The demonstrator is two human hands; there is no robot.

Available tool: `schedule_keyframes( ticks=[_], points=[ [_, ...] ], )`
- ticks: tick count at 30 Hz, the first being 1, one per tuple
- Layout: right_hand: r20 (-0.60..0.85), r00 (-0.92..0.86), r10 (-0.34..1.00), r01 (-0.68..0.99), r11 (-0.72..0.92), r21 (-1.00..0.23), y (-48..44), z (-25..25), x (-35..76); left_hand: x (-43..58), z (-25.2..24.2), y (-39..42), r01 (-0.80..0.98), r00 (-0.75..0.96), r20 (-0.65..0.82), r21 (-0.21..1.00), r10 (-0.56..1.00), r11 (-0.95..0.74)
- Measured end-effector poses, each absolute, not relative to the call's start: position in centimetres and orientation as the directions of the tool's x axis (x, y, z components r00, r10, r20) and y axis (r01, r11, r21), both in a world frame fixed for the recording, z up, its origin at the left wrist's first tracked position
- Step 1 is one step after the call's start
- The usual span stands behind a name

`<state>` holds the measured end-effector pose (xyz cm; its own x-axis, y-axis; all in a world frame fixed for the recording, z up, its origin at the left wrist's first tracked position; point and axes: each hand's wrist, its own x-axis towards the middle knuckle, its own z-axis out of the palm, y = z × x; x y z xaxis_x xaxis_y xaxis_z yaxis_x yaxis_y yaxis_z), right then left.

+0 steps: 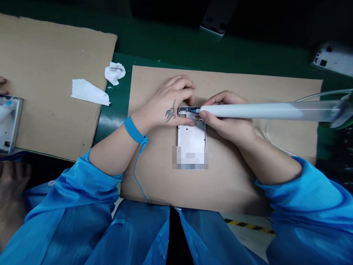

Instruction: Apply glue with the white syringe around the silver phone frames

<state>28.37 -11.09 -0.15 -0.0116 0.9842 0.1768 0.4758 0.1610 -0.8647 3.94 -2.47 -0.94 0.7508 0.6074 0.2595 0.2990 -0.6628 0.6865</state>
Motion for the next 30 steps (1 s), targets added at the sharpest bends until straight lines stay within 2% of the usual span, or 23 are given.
schedule_keyframes(
  ticks=[30],
  points=[
    [0.134, -0.019, 0.991, 0.489, 0.126, -0.863, -11.05, 0.15, 28.6, 4.02, -0.29, -2.69, 0.341, 0.751, 0.216, 0.683, 0.625, -0.646]
  ],
)
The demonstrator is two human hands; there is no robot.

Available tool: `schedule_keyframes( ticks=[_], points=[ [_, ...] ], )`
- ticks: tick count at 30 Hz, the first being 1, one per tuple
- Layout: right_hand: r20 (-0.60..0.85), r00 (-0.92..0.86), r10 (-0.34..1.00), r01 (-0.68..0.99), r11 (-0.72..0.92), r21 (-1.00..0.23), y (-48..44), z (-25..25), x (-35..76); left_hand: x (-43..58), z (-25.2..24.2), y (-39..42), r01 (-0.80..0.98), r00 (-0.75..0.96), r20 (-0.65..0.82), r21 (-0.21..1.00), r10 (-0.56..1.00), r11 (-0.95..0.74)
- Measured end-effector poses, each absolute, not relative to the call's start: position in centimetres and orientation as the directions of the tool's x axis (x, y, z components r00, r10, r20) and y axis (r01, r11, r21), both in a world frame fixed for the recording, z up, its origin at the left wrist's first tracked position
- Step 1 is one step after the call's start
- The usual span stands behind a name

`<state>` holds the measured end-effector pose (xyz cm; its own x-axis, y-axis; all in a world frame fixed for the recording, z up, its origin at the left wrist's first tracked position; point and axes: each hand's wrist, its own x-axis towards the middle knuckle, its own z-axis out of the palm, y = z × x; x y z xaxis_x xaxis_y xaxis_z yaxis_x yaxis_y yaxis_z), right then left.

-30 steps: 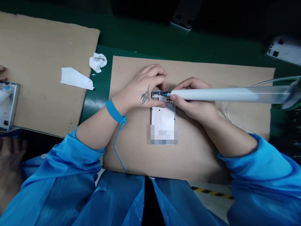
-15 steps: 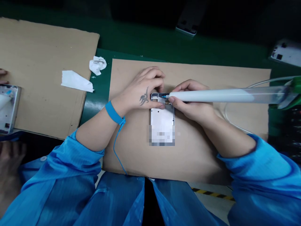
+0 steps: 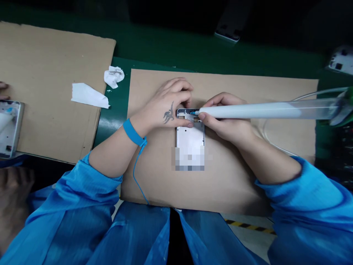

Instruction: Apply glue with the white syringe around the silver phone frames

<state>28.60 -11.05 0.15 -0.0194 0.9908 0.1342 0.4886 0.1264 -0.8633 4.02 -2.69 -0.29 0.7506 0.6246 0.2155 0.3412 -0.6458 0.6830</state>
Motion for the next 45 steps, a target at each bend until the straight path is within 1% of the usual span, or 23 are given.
schedule_keyframes(
  ticks=[6, 22, 31, 45],
  points=[
    [0.168, -0.002, 0.986, 0.482, 0.148, -0.864, -11.09, 0.07, 28.48, 4.03, -0.39, -2.62, 0.318, 0.751, 0.237, 0.687, 0.616, -0.653],
    [0.162, 0.047, 0.986, 0.486, 0.119, -0.866, -11.35, 0.02, 28.57, 4.14, -0.6, -2.51, 0.322, 0.748, 0.23, 0.695, 0.623, -0.643],
    [0.171, 0.026, 0.985, 0.467, 0.14, -0.873, -11.2, -0.19, 28.85, 4.05, -0.95, -2.36, 0.334, 0.741, 0.228, 0.69, 0.631, -0.642],
    [0.179, 0.063, 0.982, 0.5, 0.124, -0.857, -11.22, 0.07, 28.35, 4.04, -0.53, -2.51, 0.329, 0.746, 0.225, 0.694, 0.627, -0.641]
  ],
)
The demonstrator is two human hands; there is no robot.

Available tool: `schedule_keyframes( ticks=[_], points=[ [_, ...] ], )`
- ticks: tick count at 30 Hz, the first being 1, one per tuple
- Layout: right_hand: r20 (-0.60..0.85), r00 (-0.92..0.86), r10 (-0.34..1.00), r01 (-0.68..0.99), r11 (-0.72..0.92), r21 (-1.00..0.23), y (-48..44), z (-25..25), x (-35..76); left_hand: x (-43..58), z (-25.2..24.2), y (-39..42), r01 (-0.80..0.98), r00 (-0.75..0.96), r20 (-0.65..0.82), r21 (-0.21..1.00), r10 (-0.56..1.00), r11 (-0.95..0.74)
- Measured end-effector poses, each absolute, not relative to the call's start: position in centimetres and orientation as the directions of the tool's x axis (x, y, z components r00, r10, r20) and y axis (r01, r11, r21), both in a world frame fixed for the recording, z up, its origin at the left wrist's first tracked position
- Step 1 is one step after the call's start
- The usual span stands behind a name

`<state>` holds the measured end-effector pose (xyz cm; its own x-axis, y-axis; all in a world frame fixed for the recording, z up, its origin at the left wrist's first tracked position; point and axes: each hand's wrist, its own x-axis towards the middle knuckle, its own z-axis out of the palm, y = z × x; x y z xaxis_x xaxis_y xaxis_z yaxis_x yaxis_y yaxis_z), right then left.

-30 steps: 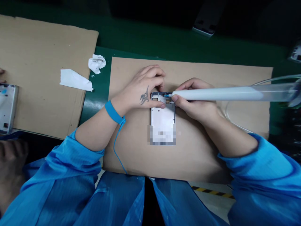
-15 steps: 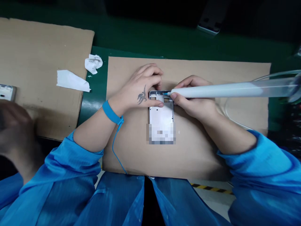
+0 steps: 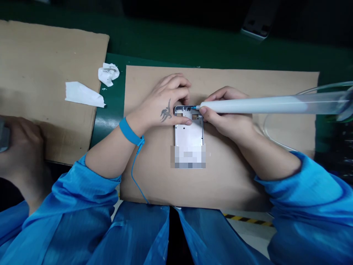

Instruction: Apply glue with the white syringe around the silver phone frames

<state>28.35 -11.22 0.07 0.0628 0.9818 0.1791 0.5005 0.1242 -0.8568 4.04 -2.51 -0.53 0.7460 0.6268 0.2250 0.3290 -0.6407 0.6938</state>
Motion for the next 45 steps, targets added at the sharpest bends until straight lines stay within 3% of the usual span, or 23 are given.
schedule_keyframes(
  ticks=[9, 16, 34, 38, 42, 45],
  points=[
    [0.147, 0.035, 0.989, 0.497, 0.111, -0.861, -11.1, -0.6, 29.1, 4.0, -0.5, -2.4, 0.329, 0.749, 0.218, 0.698, 0.626, -0.636],
    [0.221, 0.022, 0.975, 0.515, 0.178, -0.839, -11.0, -0.7, 28.9, 4.0, -0.3, -2.5, 0.348, 0.758, 0.205, 0.677, 0.62, -0.649],
    [0.225, 0.005, 0.974, 0.525, 0.189, -0.83, -11.0, -0.8, 28.9, 3.9, 0.0, -2.6, 0.352, 0.757, 0.191, 0.687, 0.625, -0.636],
    [0.25, 0.035, 0.968, 0.443, 0.209, -0.872, -11.3, -0.7, 28.9, 4.0, 0.1, -2.8, 0.359, 0.756, 0.188, 0.682, 0.627, -0.637],
    [0.278, 0.151, 0.949, 0.221, 0.241, -0.945, -11.9, -0.3, 29.0, 3.9, -0.3, -2.4, 0.37, 0.731, 0.224, 0.663, 0.645, -0.65],
    [0.367, 0.137, 0.92, 0.23, 0.331, -0.915, -12.3, -0.6, 29.2, 3.2, -0.8, -1.3, 0.442, 0.642, 0.268, 0.637, 0.719, -0.632]
  ],
)
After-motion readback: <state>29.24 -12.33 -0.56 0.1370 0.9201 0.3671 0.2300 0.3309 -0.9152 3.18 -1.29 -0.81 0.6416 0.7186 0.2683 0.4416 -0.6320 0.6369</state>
